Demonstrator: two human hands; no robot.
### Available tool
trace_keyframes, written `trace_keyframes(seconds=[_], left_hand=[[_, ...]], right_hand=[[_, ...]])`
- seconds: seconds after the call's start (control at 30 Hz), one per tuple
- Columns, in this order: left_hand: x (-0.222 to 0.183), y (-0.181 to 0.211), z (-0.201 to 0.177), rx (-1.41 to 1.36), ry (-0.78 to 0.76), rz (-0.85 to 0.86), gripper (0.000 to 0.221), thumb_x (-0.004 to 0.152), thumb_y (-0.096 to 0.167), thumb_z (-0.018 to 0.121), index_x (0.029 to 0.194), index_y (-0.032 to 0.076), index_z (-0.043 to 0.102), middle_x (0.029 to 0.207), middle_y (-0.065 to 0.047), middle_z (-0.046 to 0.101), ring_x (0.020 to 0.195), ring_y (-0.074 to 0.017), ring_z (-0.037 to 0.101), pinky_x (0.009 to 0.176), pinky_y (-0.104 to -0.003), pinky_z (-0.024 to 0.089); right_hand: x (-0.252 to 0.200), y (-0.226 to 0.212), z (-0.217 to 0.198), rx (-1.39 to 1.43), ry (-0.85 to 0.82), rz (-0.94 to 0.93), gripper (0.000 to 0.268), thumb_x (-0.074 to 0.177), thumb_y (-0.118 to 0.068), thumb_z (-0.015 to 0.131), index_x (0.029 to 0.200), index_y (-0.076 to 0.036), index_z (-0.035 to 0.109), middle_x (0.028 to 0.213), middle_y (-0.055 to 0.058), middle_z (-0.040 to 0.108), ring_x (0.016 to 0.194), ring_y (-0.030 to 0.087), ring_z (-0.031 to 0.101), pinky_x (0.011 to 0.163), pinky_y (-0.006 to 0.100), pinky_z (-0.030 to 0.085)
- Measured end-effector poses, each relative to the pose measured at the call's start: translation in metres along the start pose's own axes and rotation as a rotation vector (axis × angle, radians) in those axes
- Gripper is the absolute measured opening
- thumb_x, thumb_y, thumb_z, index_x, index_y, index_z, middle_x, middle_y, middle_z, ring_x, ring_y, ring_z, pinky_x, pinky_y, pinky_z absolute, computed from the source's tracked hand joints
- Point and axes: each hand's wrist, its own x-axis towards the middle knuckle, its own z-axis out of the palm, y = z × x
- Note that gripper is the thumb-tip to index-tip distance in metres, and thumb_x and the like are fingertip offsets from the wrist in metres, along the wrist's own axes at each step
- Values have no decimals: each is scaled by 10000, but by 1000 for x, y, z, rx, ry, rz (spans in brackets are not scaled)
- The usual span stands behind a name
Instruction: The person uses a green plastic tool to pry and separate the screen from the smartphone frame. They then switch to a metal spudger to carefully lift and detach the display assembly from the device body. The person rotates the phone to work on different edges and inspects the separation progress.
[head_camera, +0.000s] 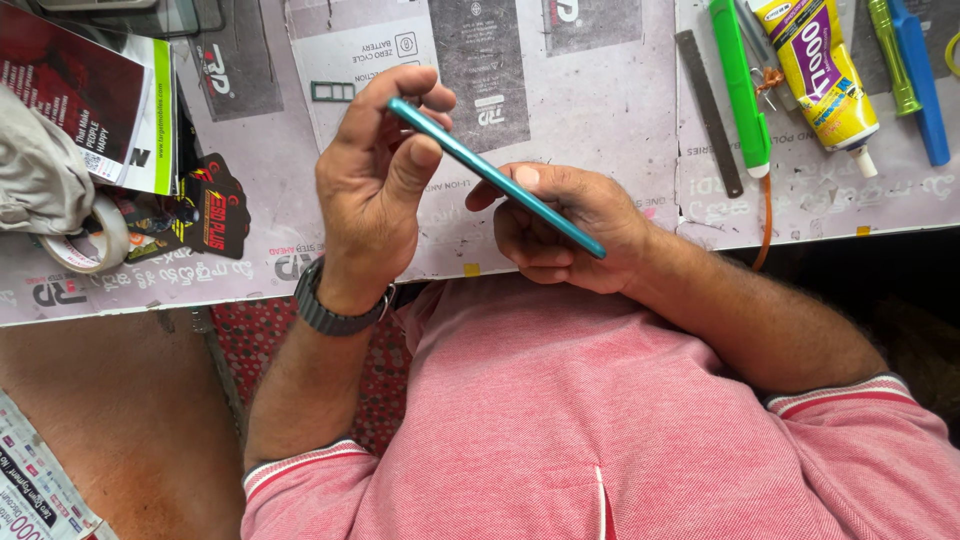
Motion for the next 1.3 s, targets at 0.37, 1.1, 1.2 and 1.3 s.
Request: trace_keyframes(seconds=[0.37,1.1,1.2,1.3], left_hand=[[55,7,1,-145,-304,4,441,1083,267,703,1422,32,547,1396,-77,590,1244,-137,643,1092,-311,597],[101,-20,-39,-259,-438,-30,643,990,165,833,1517,76,476,1305,-112,699,1160,-147,723,1032,-303,649],[101,-27,-37,-267,-412,-51,644,979,184,839,1503,67,483,1274,-110,714,1127,-139,738,992,-292,662],[101,-26,-36,-264,-389,-54,643,973,204,843,1489,57,487,1266,-112,718,1116,-138,745,969,-286,669]], right_hand=[[-26,-33,12,-628,45,-218,1170,771,-537,810,1662,-46,232,1150,107,564,783,86,513,693,222,436],[9,-73,13,-1447,373,-415,1243,654,-273,889,1634,-16,169,1400,224,569,1271,316,620,1075,403,496],[11,-76,10,-1407,356,-323,1237,656,-281,860,1637,-17,155,1322,207,593,1182,298,651,1006,391,528],[11,-78,7,-1392,319,-309,1228,678,-277,838,1646,-10,131,1348,210,591,1191,297,656,1011,393,529]])
